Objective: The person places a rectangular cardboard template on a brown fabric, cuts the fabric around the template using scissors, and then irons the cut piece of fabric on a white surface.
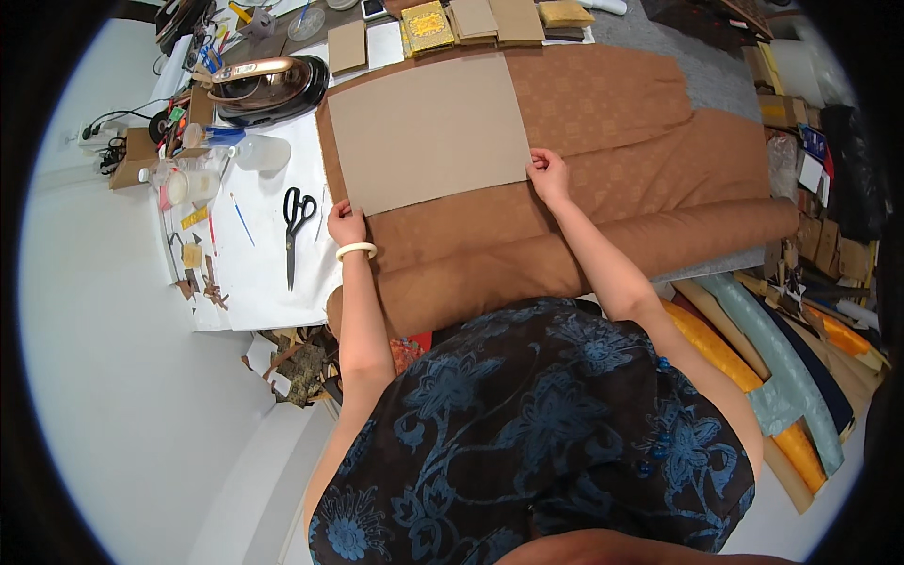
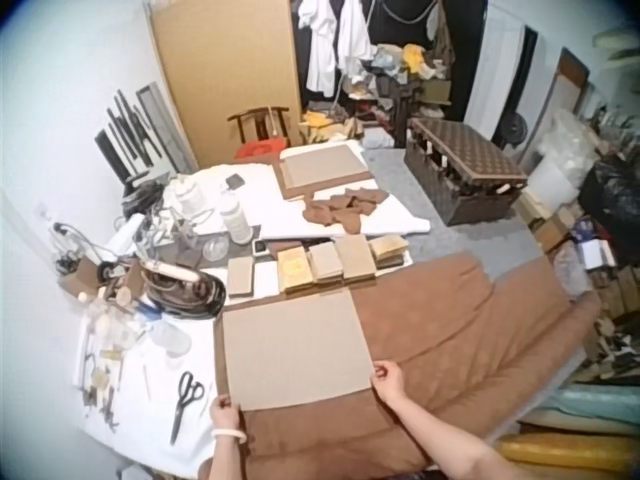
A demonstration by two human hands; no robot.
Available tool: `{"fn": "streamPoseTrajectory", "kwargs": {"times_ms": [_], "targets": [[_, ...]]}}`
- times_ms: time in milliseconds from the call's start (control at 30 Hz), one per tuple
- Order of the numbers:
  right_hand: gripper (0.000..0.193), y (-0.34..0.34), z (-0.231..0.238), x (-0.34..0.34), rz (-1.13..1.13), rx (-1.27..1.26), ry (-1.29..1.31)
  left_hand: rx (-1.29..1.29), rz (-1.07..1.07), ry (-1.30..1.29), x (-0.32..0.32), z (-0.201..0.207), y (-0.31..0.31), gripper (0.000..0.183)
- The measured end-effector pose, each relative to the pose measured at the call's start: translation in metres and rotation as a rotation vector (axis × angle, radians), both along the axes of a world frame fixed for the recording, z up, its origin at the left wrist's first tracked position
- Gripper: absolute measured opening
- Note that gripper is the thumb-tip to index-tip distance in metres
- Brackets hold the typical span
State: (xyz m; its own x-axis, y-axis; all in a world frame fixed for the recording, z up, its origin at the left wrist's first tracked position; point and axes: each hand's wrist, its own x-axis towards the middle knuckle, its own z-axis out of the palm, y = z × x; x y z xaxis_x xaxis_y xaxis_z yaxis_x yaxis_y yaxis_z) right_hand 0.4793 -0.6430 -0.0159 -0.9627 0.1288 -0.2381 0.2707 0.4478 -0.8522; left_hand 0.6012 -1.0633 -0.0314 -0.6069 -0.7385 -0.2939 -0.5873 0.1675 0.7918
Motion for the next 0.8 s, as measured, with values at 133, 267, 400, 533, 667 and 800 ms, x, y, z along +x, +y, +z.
{"fn": "streamPoseTrajectory", "kwargs": {"times_ms": [133,267,400,533,667,800], "targets": [[0.028,0.006,-0.005,0.0,0.035,0.005,0.021,-0.078,-0.059,-0.018,0.004,0.002,-0.002,0.025],[0.033,0.023,-0.017,0.008,0.003,-0.04,0.051,-0.408,0.033,0.019,0.002,0.024,-0.012,0.023],[0.033,0.032,0.005,0.025,0.0,-0.012,0.025,-0.661,0.116,-0.172,0.033,0.039,-0.072,0.028],[0.032,0.036,0.013,0.041,0.037,0.022,0.004,-0.634,-0.062,-0.661,0.04,0.043,-0.118,0.044],[0.03,0.023,0.024,0.047,0.018,-0.122,-0.059,-0.634,-0.293,-0.744,0.041,0.049,-0.142,0.034],[0.027,-0.002,0.041,0.054,0.174,-0.099,0.058,-0.58,-0.267,-0.491,0.065,0.043,-0.179,0.034]]}}
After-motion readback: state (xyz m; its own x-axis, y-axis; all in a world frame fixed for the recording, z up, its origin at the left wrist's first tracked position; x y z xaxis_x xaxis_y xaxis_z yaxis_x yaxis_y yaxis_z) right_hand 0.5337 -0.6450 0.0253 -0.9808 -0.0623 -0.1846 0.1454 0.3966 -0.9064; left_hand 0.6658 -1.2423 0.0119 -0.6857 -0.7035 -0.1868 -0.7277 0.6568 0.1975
